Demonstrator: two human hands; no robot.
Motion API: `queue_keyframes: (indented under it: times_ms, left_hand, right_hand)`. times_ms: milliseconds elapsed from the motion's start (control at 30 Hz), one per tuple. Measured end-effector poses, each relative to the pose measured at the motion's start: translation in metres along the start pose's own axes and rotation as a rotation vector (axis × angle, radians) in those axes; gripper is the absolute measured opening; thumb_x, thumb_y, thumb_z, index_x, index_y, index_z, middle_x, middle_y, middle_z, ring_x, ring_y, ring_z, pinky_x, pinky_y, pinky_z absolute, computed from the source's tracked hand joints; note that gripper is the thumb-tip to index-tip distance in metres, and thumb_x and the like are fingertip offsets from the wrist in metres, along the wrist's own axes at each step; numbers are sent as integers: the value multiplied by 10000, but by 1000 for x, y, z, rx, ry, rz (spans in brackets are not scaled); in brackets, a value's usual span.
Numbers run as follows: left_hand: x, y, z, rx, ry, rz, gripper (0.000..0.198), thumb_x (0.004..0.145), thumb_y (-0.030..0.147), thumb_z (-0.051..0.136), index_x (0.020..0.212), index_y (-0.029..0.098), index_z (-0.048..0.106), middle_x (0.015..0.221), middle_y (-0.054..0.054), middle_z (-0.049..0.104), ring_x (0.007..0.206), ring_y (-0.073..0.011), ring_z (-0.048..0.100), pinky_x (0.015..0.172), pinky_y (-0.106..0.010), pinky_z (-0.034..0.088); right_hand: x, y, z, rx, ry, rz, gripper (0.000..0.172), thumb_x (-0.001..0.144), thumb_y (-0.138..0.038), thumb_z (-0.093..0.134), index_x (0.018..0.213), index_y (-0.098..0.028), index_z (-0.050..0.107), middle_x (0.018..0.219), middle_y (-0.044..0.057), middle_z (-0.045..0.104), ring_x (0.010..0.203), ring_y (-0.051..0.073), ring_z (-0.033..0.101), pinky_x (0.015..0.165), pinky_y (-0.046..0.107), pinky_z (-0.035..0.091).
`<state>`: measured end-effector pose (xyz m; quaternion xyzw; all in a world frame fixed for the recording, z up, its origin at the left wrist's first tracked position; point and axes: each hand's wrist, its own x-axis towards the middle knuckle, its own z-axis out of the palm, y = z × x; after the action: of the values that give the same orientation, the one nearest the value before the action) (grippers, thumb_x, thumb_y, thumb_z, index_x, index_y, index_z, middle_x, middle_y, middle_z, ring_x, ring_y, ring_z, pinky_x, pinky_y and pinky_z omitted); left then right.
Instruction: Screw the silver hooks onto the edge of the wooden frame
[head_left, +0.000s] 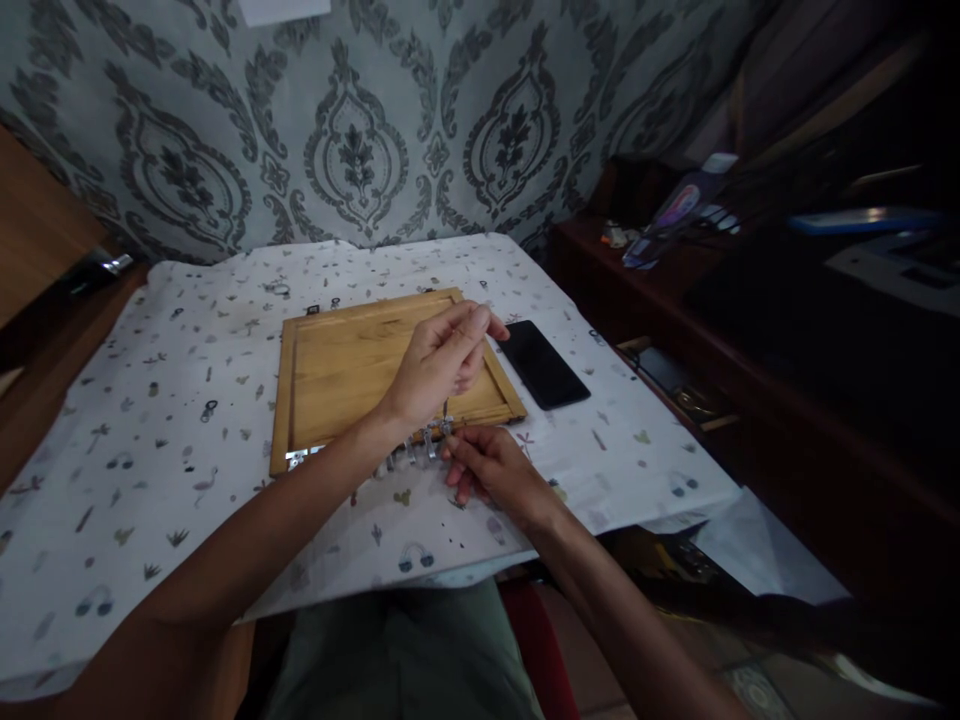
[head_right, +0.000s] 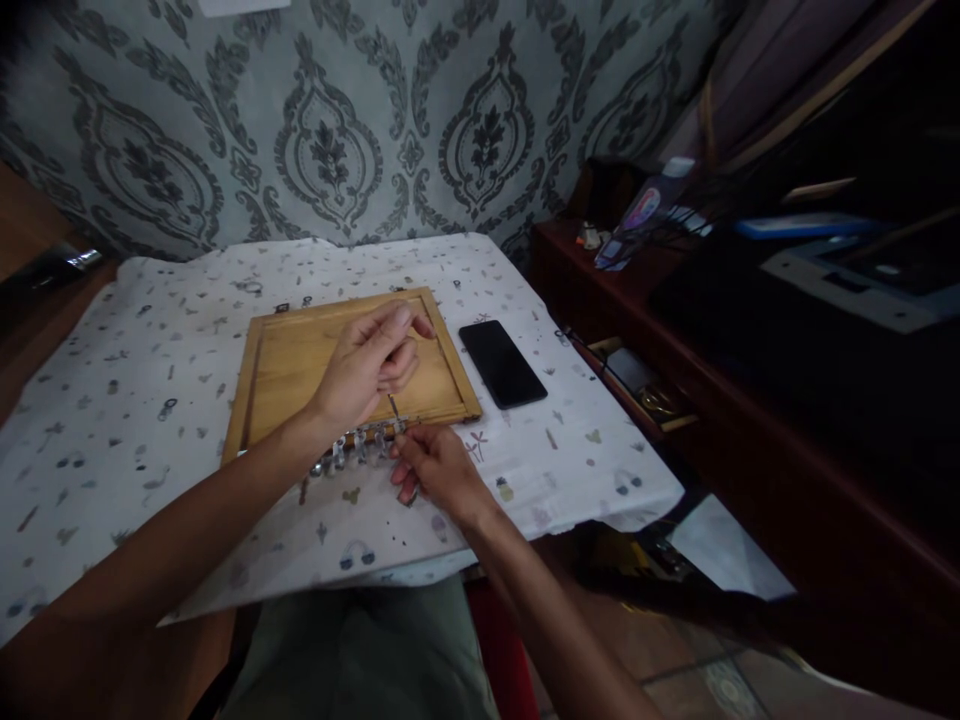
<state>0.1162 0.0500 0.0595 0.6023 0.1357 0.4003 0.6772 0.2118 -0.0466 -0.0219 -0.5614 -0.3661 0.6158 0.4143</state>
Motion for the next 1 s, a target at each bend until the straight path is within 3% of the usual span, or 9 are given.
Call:
queue_keyframes:
  times_ms: [167,300,467,533,633,733,900,1000]
  left_hand:
    - [4,2,1,52,-17,-55,308,1039,378,466,833,174,569,514,88,356,419,-51,265,430,-194,235]
    - [5,5,8,130,121,-73,266,1030,319,535,820,161,580,600,53,450,520,-56,413,514,-172,354]
    - [4,5,14,-22,234,-101,264,1009,321,583,795,176,527,529,104,293,437,-39,247,439,-168,215]
    - [4,4,12,-36,164,-119,302,998,413,582,809,183,537,486,119,259,400,-37,186,413,-183,166]
    - [5,2,4,-41,-59,-133,381,944,541,592,810,185,555,448,127,255,376,-38,160,399,-199,142]
    - [6,0,-1,-53,-168,-102,326,894,498,622,811,192,543,451,130,281,376,-40,171,403,-200,157]
    - [6,-1,-1,78,-2,-95,60,902,239,499,857,202,513,491,108,365,425,-71,282,461,-207,268]
    - [7,-1,-4,290,102,-34,122,945,243,482,834,199,506,614,55,477,568,-96,436,584,-230,366]
  right_hand:
    - [0,-1,0,-6,-3,-13,361,785,-516,711,735,-175,603,529,-22,631,362,86,558,357,187,251]
    - [0,0,0,-11,2,-14,344,783,-500,697,731,-172,606,520,-24,627,359,89,561,353,185,249]
    - [0,0,0,-5,3,-15,341,797,-495,700,733,-175,602,524,-24,632,360,86,557,351,182,242]
    - [0,0,0,-3,-1,-14,355,798,-508,707,733,-176,601,524,-22,633,362,89,558,348,184,245]
    - [0,0,0,-3,-2,-11,370,786,-525,714,736,-175,605,526,-20,635,362,91,559,346,185,245]
    - [1,1,0,-4,2,-8,368,781,-527,703,735,-175,607,530,-20,634,359,85,554,351,184,243]
    - [0,-1,0,-9,-1,-4,331,794,-493,700,731,-182,606,529,-17,631,367,89,550,357,192,250]
    - [-1,-2,0,-10,0,-3,317,807,-476,697,726,-185,601,526,-12,628,369,92,550,359,200,254]
